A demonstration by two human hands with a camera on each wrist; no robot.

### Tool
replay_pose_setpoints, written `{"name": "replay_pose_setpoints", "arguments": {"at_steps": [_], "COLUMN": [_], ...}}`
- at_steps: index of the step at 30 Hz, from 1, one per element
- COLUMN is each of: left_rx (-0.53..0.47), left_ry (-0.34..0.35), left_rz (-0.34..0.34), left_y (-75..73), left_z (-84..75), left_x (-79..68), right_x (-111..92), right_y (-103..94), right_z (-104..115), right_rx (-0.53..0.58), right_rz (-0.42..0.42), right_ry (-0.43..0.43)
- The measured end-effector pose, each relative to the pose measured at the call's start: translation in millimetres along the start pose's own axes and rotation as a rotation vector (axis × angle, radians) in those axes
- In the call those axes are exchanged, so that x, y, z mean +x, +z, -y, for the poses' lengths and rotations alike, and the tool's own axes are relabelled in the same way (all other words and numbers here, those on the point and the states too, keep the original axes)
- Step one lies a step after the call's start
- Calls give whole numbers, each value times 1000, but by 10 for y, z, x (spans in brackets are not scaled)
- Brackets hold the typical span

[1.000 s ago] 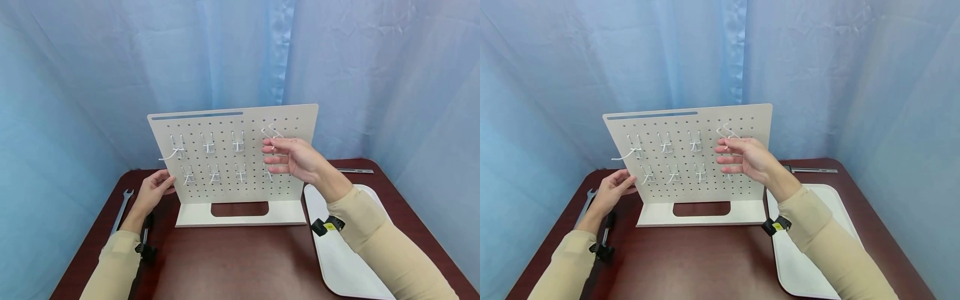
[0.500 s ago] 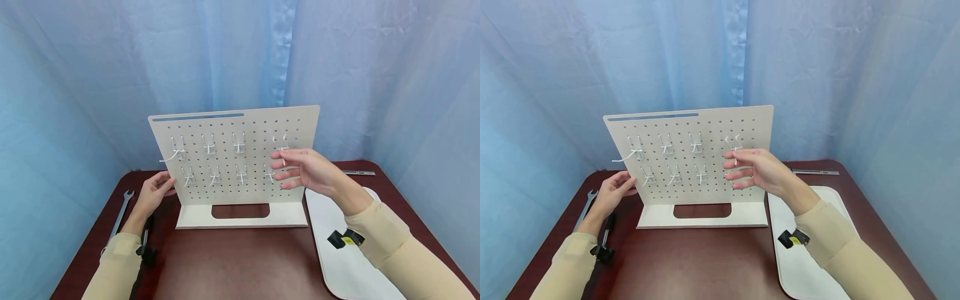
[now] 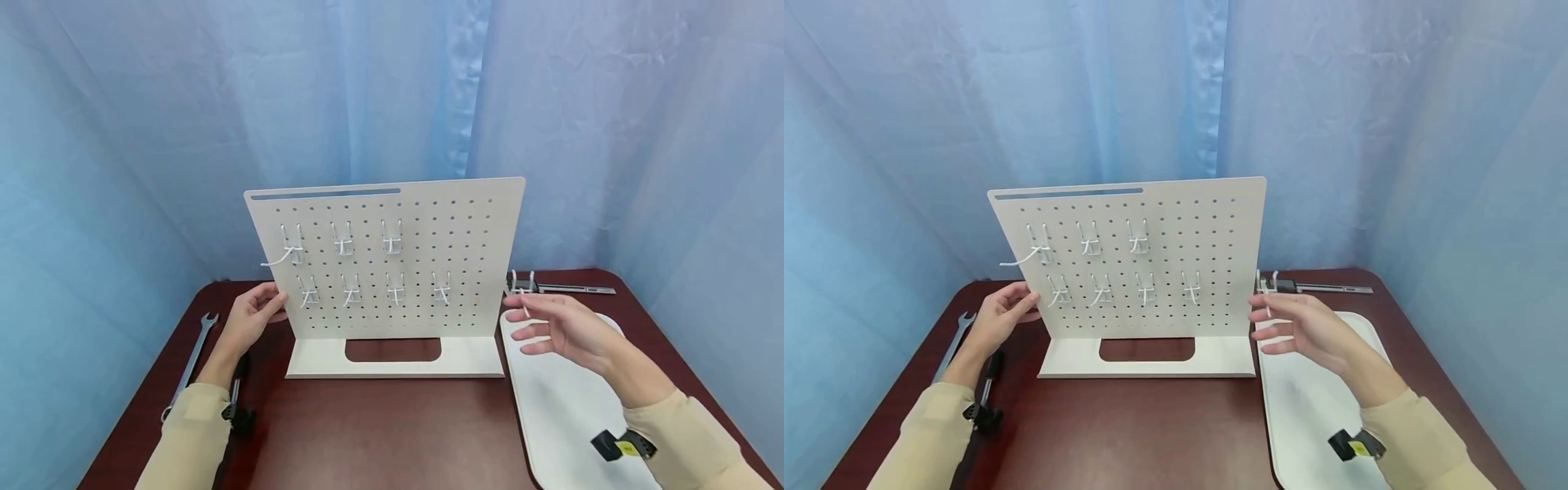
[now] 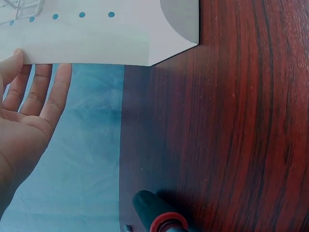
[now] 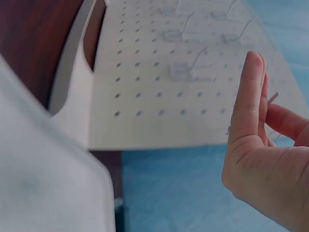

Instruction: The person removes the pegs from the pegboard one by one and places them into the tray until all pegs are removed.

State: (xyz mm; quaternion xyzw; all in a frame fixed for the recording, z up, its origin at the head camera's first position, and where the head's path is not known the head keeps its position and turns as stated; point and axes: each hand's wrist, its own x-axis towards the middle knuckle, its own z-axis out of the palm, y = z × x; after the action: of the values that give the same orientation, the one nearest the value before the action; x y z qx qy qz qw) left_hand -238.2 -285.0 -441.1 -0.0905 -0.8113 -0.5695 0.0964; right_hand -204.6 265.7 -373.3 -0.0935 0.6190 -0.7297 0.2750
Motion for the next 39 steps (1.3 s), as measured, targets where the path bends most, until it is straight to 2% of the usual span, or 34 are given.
{"name": "replay_pose_setpoints", "arguments": {"at_steps": [7, 17, 22, 30, 39], "left_rx": [5, -7, 15, 15, 23], "left_ry": [18, 16, 16, 16, 20], "left_rz": [6, 9, 10, 0, -1], "left_y": [-17, -7, -25, -47, -45], "left_z": [6, 40, 20, -3, 9], "left_x": [-18, -21, 4, 20, 3], "right_x": [-85, -138, -123, -35, 41], "right_y": [-379, -649, -687, -671, -641], "right_z": [-355, -644, -744, -779, -790], "right_rx": [59, 78, 68, 1, 60], "right_rz": [35, 57, 51, -57, 7], "right_ry": [55, 177, 222, 302, 301]}}
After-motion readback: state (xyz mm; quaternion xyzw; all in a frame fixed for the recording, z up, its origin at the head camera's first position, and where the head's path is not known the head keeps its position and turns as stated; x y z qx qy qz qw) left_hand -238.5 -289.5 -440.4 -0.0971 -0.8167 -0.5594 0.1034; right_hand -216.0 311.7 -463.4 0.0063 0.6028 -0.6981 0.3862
